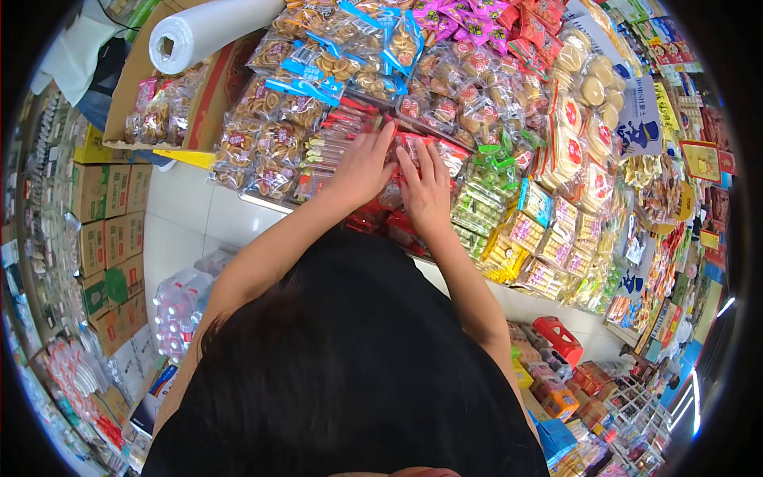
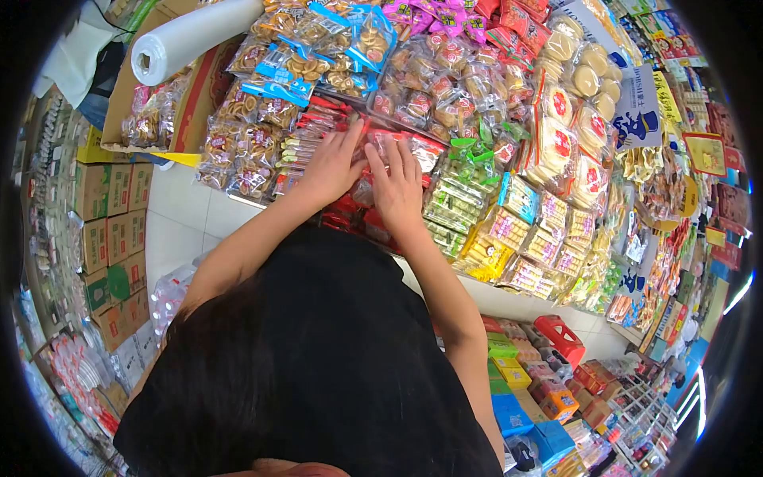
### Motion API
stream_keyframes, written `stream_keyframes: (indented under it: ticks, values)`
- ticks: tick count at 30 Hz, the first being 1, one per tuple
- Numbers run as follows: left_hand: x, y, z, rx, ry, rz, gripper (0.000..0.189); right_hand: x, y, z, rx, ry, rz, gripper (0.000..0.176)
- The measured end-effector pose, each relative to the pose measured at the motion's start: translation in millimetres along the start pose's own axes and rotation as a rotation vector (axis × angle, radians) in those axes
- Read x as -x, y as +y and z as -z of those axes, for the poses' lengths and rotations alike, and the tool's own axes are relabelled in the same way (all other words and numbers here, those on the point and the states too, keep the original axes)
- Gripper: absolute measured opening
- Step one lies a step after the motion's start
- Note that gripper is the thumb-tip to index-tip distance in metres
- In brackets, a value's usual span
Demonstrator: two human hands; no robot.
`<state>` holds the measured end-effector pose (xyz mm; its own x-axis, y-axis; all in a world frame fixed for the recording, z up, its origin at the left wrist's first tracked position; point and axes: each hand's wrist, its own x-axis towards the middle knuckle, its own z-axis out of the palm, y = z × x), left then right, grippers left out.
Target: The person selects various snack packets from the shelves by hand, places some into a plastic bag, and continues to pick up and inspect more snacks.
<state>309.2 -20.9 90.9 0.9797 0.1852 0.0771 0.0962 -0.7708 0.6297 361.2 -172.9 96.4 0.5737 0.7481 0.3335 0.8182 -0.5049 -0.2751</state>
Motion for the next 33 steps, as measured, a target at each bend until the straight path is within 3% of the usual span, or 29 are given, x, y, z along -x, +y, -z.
stream_keyframes:
  ticks: [3, 6, 10, 13, 15, 18, 22, 24, 28, 33]
  values:
    - [10.5, 6.2, 7.3, -0.131, 0.028, -0.047, 0.078, -1.6, 2.2, 10.4, -0.07, -0.02, -0.035, 0.064]
    - [18.8, 5.9, 11.2, -0.071, 0.003, -0.072, 0.084, -0.4, 3.9, 19.6, -0.155, -0.038, -0.08, 0.068]
    - [24.3, -2.2, 17.5, -0.083, -0.043, -0.055, 0.081, 9.9, 8.9, 22.0, -0.14, -0.029, -0.107, 0.067]
    - [25.7, -8.5, 20.0, -0.159, 0.021, -0.087, 0.065, 15.6, 13.4, 20.4, -0.21, 0.026, -0.106, 0.061]
    - [24.5, -13.8, 18.5, -0.147, 0.099, -0.151, 0.04, 20.2, 14.4, 19.3, -0.219, 0.077, -0.124, 0.05]
    - [24.6, -13.0, 18.6, -0.157, 0.052, -0.149, 0.028, 25.3, 11.2, 24.5, -0.239, 0.073, -0.136, 0.04]
    - [18.9, -2.6, 16.1, -0.141, 0.052, -0.085, 0.025, 21.7, 12.2, 20.8, -0.199, 0.07, -0.117, 0.037]
    - [10.3, 1.9, 15.2, -0.068, 0.056, 0.04, 0.024, 18.9, 14.1, 15.1, -0.203, 0.048, -0.122, 0.037]
    - [-6.8, -0.2, 2.3, 0.026, 0.144, 0.047, 0.024, 7.4, 16.9, 12.8, -0.192, 0.074, -0.085, 0.038]
    - [-15.8, 1.0, -2.7, 0.108, 0.118, 0.079, 0.027, 2.2, 22.0, 41.2, -0.204, 0.138, -0.102, 0.033]
